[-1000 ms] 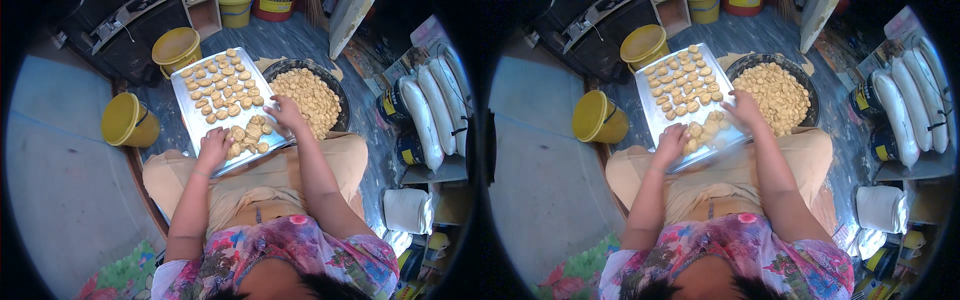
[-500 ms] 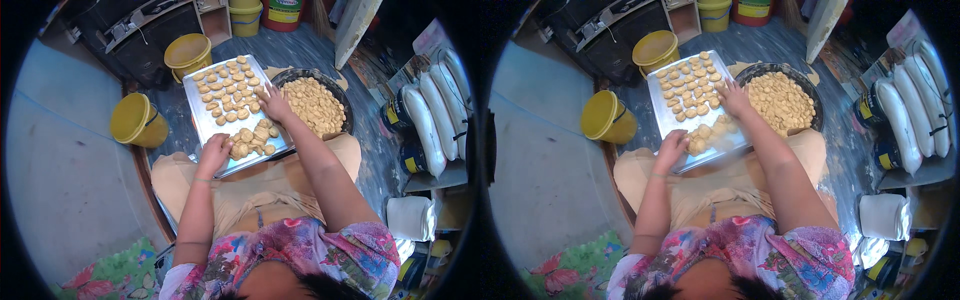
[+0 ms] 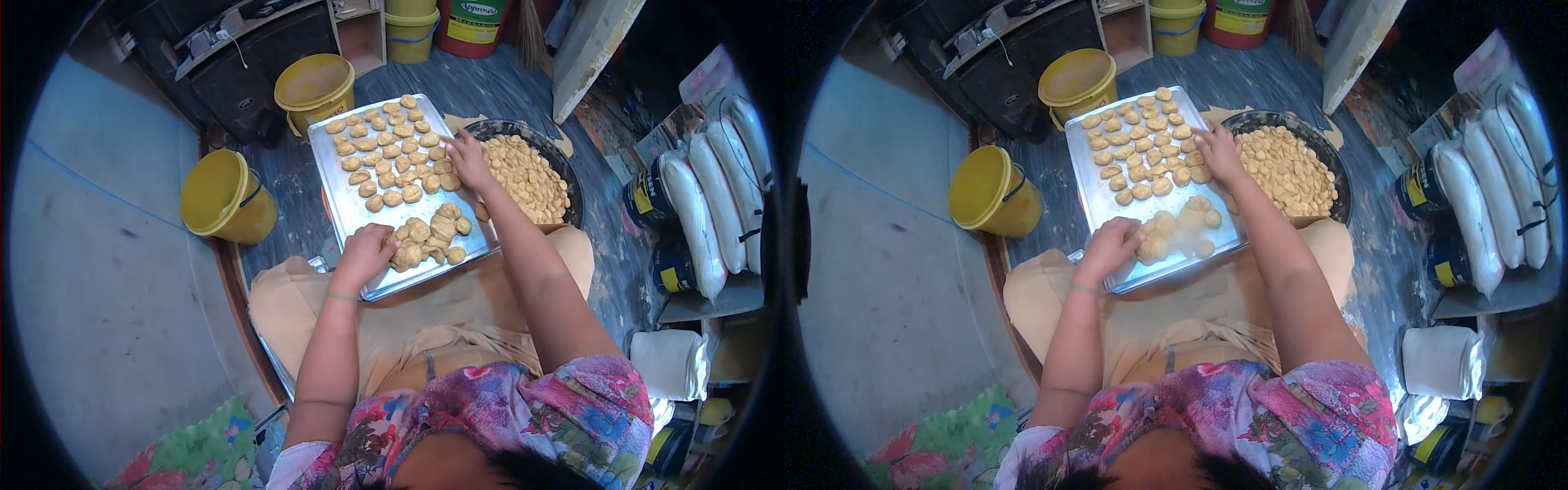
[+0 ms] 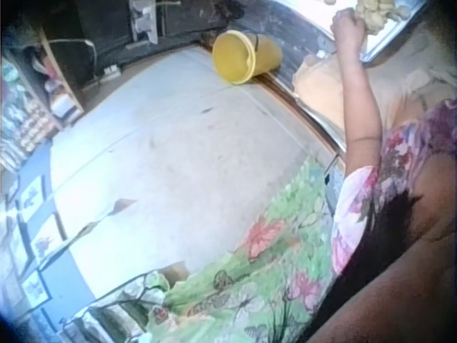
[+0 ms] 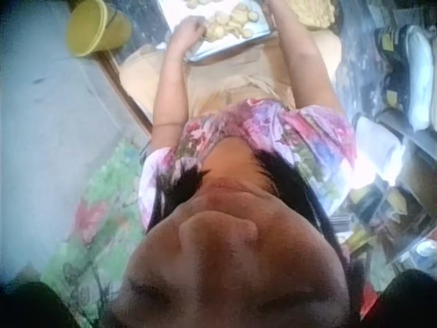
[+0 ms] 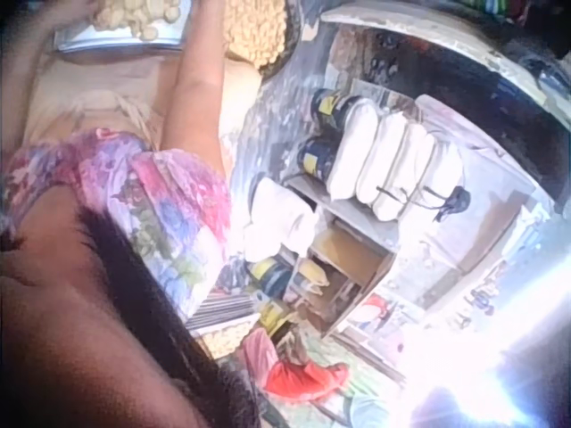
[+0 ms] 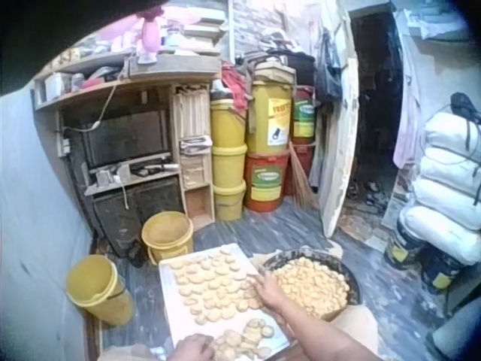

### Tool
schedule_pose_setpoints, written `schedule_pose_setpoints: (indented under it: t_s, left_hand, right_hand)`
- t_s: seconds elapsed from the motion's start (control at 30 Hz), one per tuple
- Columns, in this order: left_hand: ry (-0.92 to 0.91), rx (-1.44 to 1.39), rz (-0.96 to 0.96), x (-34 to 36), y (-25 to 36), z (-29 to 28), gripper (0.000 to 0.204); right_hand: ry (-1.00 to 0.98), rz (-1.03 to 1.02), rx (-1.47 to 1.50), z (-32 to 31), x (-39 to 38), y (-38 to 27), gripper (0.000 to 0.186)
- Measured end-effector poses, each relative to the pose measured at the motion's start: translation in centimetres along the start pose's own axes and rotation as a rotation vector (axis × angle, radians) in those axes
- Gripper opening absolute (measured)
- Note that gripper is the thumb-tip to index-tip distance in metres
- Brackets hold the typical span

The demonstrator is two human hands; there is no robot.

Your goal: The person picks up pieces of dough from a large bin and arranges them in rows on a metal baking tray.

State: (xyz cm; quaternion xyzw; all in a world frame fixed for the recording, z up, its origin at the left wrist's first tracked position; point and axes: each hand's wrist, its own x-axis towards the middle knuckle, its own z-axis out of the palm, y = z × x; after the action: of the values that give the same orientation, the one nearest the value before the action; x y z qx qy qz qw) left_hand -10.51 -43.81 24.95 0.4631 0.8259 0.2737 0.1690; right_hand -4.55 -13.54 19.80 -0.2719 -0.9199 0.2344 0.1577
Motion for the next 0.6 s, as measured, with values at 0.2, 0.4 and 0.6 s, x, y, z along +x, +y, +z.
schedule_pose_setpoints:
  t_s: [0.2, 0.4, 0.6]
  left_hand:
    - [-0.009, -0.018, 0.028, -0.4, -0.3, 0.1, 0.034]
    - [-0.037, -0.026, -0.033, -0.8, 0.4, -0.1, 0.032]
    - [0.005, -0.108, -0.062, -1.5, -0.6, 0.4, 0.035]
  right_hand:
    - [-0.104, -0.026, -0.287, 0.2, 4.1, -1.5, 0.037]
    - [-0.178, 0.043, -0.245, 1.8, 3.6, -0.2, 0.042]
    - [-0.167, 0.025, -0.206, 1.9, 3.8, -0.5, 0.040]
